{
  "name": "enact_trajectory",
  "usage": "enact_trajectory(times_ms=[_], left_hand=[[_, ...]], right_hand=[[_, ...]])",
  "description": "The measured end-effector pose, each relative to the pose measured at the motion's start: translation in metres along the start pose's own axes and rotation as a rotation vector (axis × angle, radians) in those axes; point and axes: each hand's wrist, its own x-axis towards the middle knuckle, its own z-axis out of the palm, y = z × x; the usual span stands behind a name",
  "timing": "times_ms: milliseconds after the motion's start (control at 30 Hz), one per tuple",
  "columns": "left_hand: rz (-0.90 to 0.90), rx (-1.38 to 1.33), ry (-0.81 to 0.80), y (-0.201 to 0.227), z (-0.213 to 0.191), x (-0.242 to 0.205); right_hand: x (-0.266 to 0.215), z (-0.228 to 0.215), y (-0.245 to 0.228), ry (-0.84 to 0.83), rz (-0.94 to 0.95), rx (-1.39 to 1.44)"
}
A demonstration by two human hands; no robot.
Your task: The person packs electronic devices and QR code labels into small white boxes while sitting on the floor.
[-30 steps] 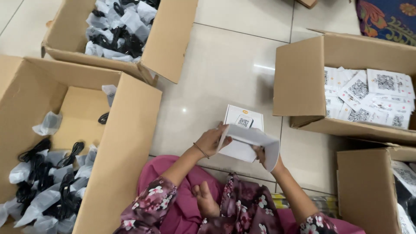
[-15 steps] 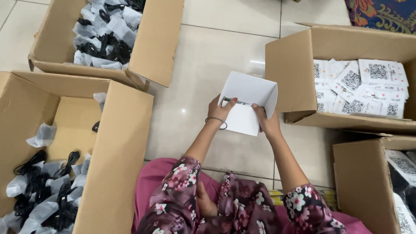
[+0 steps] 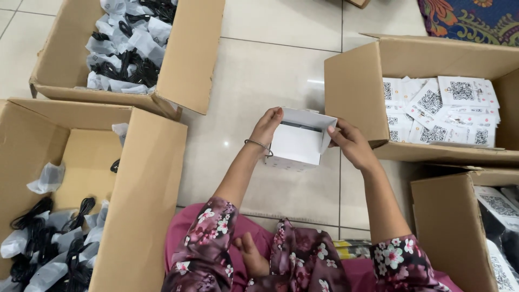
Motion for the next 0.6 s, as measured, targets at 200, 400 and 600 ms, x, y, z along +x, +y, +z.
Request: enact_trajectory(times_ms=[200, 400, 600], left_hand=[[-0.037, 0.149, 0.105, 0.02, 0.002, -0.005], [0.059, -0.025, -0.086, 0.0, -0.012, -0.023], [0.093, -0.201, 0.09, 0.01, 0.006, -0.013]], right_hand=[[0.002, 0.001, 0.002, 0.036, 0.03, 0.085], [-0.012, 0.006, -0.011, 0.01, 0.068, -0.139], [-0.013, 0.01, -0.006, 0.05, -0.001, -0.093]])
